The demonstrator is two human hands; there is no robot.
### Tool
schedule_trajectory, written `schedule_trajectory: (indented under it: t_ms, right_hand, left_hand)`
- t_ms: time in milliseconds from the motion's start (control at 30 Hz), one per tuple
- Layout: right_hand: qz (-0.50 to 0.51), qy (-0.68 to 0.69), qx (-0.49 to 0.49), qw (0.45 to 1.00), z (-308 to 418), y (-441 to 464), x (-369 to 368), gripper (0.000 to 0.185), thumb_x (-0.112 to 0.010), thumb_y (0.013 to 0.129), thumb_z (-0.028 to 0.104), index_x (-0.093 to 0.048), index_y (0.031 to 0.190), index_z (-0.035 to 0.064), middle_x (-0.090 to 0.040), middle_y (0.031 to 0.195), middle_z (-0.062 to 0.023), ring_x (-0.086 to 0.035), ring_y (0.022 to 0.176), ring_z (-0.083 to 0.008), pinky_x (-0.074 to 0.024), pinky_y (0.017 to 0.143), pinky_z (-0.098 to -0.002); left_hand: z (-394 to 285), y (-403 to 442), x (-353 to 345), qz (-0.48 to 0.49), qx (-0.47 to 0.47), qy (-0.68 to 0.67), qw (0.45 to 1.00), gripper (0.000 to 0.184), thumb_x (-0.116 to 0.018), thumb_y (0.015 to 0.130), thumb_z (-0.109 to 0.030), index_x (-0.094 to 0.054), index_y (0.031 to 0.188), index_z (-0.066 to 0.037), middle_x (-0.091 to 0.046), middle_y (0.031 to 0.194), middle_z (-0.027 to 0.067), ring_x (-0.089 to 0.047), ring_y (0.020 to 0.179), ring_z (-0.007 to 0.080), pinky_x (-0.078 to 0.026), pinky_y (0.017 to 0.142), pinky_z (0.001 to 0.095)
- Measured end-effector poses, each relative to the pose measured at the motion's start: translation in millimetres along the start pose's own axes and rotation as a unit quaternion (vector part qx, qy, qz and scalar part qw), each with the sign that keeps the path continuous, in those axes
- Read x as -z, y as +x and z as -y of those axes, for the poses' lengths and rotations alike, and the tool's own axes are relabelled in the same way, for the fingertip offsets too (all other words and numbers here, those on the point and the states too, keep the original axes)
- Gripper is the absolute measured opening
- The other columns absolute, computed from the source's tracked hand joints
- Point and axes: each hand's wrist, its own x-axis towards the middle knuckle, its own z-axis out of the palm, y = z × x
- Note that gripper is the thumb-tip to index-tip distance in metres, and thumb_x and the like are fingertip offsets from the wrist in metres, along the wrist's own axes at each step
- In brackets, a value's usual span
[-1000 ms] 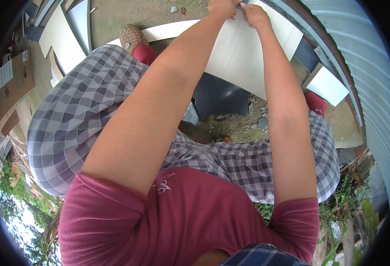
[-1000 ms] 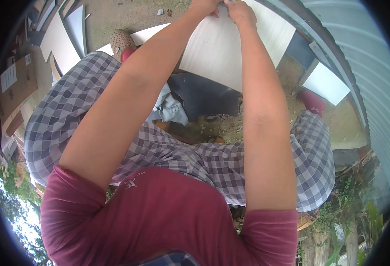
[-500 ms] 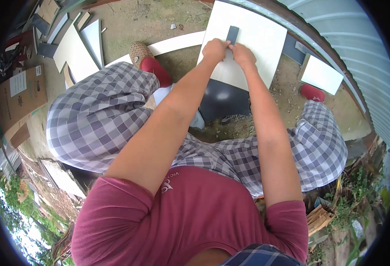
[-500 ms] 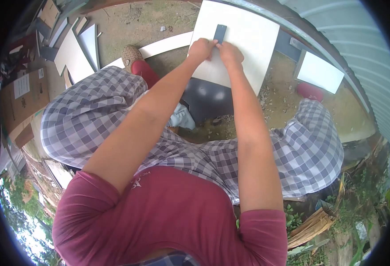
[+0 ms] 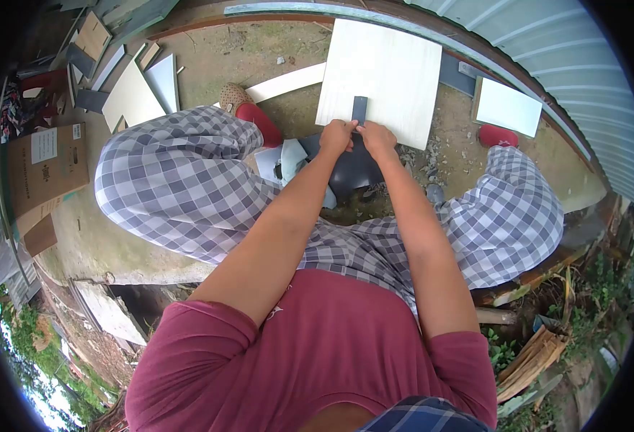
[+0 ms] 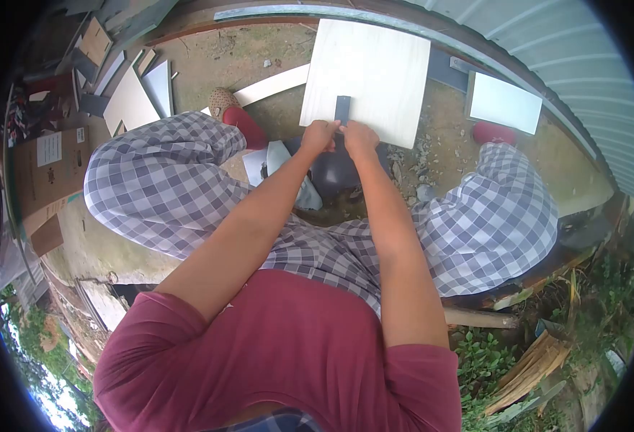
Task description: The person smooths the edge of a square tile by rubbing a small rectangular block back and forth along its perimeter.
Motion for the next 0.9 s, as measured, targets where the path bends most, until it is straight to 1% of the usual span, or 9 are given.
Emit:
schedule_trajectory:
  t_ms: [67,133,300,367,500,567,633,767,900]
  right_hand:
    - [0.003,0.008,0.007,1.000,-0.6,0.2,-5.1,0.033,-0.049,0.091,0.038,-0.065,0.096,0.0091,-0.066,0.097,-0.0138,-0.063,0.094,-0.0312,-0.0498,0.076,-0.0436]
    - [0.003,0.022,-0.001,1.000,1.4,1.2,-9.9,0.033,-0.049,0.091,0.039,-0.065,0.098,0.0101,-0.066,0.094,-0.0159,-0.062,0.093,-0.0340,-0.0483,0.079,-0.0451]
    - [0.018,0.020,0.001,1.000,8.0,1.9,-8.6,0.035,-0.049,0.091,0.038,-0.066,0.097,0.0083,-0.066,0.097,-0.0149,-0.063,0.094,-0.0322,-0.0495,0.078,-0.0434]
    - [0.022,0.026,0.001,0.999,9.8,3.0,-9.0,0.035,-0.049,0.091,0.039,-0.066,0.096,0.0083,-0.066,0.097,-0.0146,-0.063,0.095,-0.0321,-0.0494,0.079,-0.0433]
    - [0.024,0.028,-0.015,0.999,13.8,4.6,-2.5,0.036,-0.049,0.091,0.040,-0.066,0.097,0.0086,-0.066,0.097,-0.0140,-0.063,0.095,-0.0316,-0.0494,0.078,-0.0428]
    - [0.020,0.028,-0.015,0.999,15.9,7.5,3.1,0.036,-0.049,0.091,0.040,-0.066,0.097,0.0087,-0.066,0.097,-0.0139,-0.063,0.094,-0.0315,-0.0494,0.078,-0.0427]
    - [0.007,0.022,-0.027,0.999,17.5,11.4,8.9,0.037,-0.049,0.091,0.041,-0.066,0.096,0.0091,-0.067,0.096,-0.0137,-0.063,0.094,-0.0309,-0.0494,0.077,-0.0426]
    - [0.019,0.019,-0.045,0.999,17.8,22.5,22.0,0.037,-0.050,0.090,0.043,-0.066,0.096,0.0095,-0.067,0.097,-0.0132,-0.063,0.094,-0.0305,-0.0494,0.076,-0.0426]
    - [0.018,0.020,-0.062,0.998,17.1,38.5,26.6,0.040,-0.049,0.089,0.048,-0.065,0.095,0.0121,-0.066,0.097,-0.0120,-0.062,0.096,-0.0320,-0.0481,0.077,-0.0442]
  left_hand:
    - [4.3,-0.5,0.0,-0.002,0.000,0.008,1.000,0.047,-0.055,0.089,-0.041,-0.064,0.069,0.000,-0.062,0.056,0.0071,-0.062,0.047,0.0176,-0.051,0.052,0.0296]
    - [5.8,-1.3,3.1,-0.002,0.002,0.008,1.000,0.047,-0.055,0.089,-0.041,-0.063,0.069,0.001,-0.062,0.056,0.0074,-0.062,0.047,0.0177,-0.051,0.052,0.0297]
    - [12.4,2.6,5.1,-0.010,0.018,0.011,1.000,0.048,-0.055,0.089,-0.042,-0.063,0.069,0.001,-0.062,0.056,0.0081,-0.062,0.047,0.0179,-0.051,0.052,0.0298]
    - [16.3,9.9,6.6,-0.007,0.008,-0.003,1.000,0.048,-0.055,0.089,-0.041,-0.061,0.073,0.004,-0.061,0.058,0.0110,-0.063,0.049,0.0196,-0.051,0.045,0.0295]
    - [11.0,10.0,9.3,-0.010,0.005,-0.004,1.000,0.048,-0.055,0.089,-0.041,-0.061,0.073,0.003,-0.061,0.057,0.0109,-0.063,0.049,0.0199,-0.051,0.045,0.0296]
    - [4.8,11.7,10.7,-0.014,0.016,0.005,1.000,0.048,-0.055,0.089,-0.043,-0.063,0.068,-0.001,-0.062,0.056,0.0080,-0.063,0.049,0.0180,-0.051,0.053,0.0300]
    - [-2.0,15.3,12.2,-0.018,0.011,0.006,1.000,0.047,-0.055,0.089,-0.042,-0.063,0.068,-0.001,-0.063,0.056,0.0078,-0.063,0.049,0.0180,-0.051,0.054,0.0298]
    - [-14.7,21.0,12.9,-0.027,0.000,0.002,1.000,0.047,-0.054,0.089,-0.043,-0.065,0.069,-0.001,-0.063,0.056,0.0069,-0.063,0.050,0.0176,-0.051,0.056,0.0299]
    - [-30.0,26.9,18.3,-0.035,-0.009,0.030,0.999,0.048,-0.053,0.089,-0.043,-0.066,0.068,-0.002,-0.063,0.055,0.0063,-0.063,0.050,0.0170,-0.051,0.057,0.0306]
